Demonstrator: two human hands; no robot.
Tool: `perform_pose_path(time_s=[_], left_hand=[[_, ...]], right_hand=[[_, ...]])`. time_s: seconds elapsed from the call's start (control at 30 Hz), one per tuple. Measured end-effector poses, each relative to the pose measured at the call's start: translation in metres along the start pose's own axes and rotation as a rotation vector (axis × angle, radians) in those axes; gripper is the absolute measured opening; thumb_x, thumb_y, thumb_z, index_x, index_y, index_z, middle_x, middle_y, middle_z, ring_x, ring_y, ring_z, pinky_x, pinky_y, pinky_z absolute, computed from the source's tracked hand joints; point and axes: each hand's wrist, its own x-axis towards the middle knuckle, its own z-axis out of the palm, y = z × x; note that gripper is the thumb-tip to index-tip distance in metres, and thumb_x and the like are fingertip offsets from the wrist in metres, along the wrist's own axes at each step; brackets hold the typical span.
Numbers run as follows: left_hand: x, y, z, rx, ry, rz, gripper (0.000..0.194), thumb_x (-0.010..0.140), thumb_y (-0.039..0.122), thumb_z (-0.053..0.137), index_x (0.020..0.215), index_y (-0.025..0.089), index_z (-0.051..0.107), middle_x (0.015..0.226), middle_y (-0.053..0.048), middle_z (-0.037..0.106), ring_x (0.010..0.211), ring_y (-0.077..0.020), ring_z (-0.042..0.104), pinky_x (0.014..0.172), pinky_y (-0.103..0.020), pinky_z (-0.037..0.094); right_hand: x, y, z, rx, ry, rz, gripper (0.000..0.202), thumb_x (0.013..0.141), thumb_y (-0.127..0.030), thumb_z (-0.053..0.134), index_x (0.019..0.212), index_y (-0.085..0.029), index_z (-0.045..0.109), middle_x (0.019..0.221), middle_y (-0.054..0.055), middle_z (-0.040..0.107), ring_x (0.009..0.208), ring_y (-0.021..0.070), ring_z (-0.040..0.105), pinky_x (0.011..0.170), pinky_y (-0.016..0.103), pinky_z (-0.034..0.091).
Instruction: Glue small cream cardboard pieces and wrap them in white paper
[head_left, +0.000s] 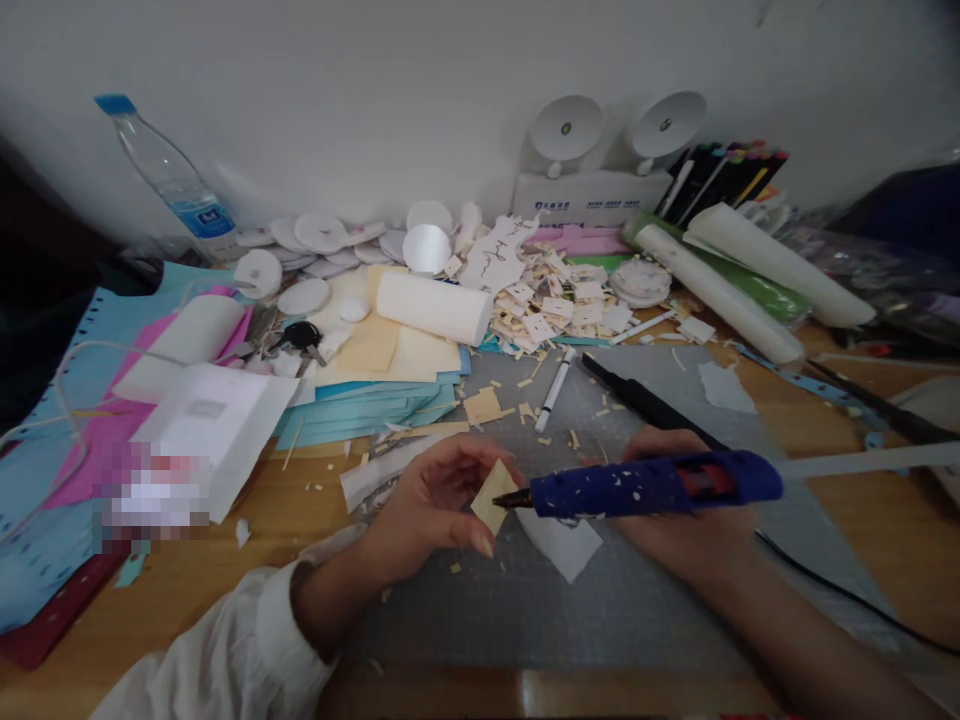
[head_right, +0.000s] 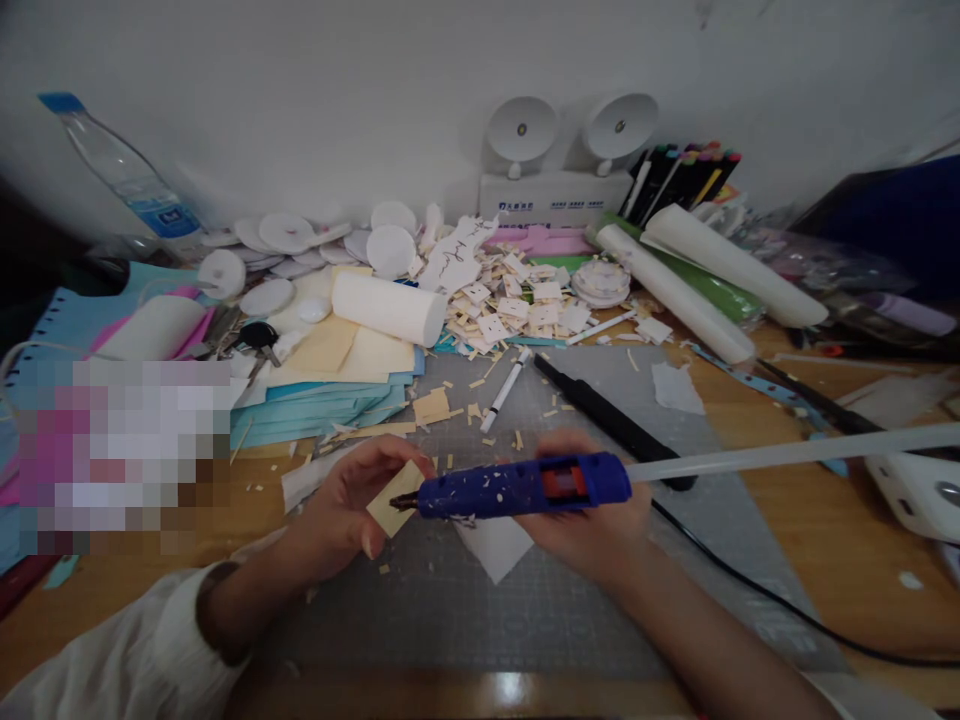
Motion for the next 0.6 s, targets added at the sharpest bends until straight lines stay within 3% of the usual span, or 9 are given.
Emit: perform_pose_path(time_s=[0.27, 0.6], left_hand=[[0.0003, -0.0018, -0.0027, 0.012, -0.02, 0.016, 0.054, 0.05, 0.028, 0.089, 0.098, 0.02, 0.067, 0.09, -0.001, 0.066, 0.084, -0.0132, 0.058, 0.075, -0.02, 0.042], [0.0, -0.0006, -0.0016, 0.013, 0.005, 0.002, 0.054, 0.048, 0.032, 0.089, 0.096, 0.02, 0.068, 0.089, -0.001, 0.066, 0.082, -0.0132, 0.058, 0.073, -0.02, 0.043]], right_hand=[[0.0022, -0.0029, 0.0007, 0.13, -0.012, -0.057, 0.019, 0.073, -0.028, 0.066, 0.072, -0.025, 0.047, 0.055, -0.008, 0.052, 0.042, 0.0112, 0.052, 0.041, 0.024, 0.046], [-0.0009, 0.0042, -0.0026, 0.234, -0.124, -0.063, 0.024, 0.066, -0.014, 0.065, 0.084, -0.026, 0.056, 0.07, -0.006, 0.065, 0.056, 0.0117, 0.063, 0.054, 0.021, 0.053]])
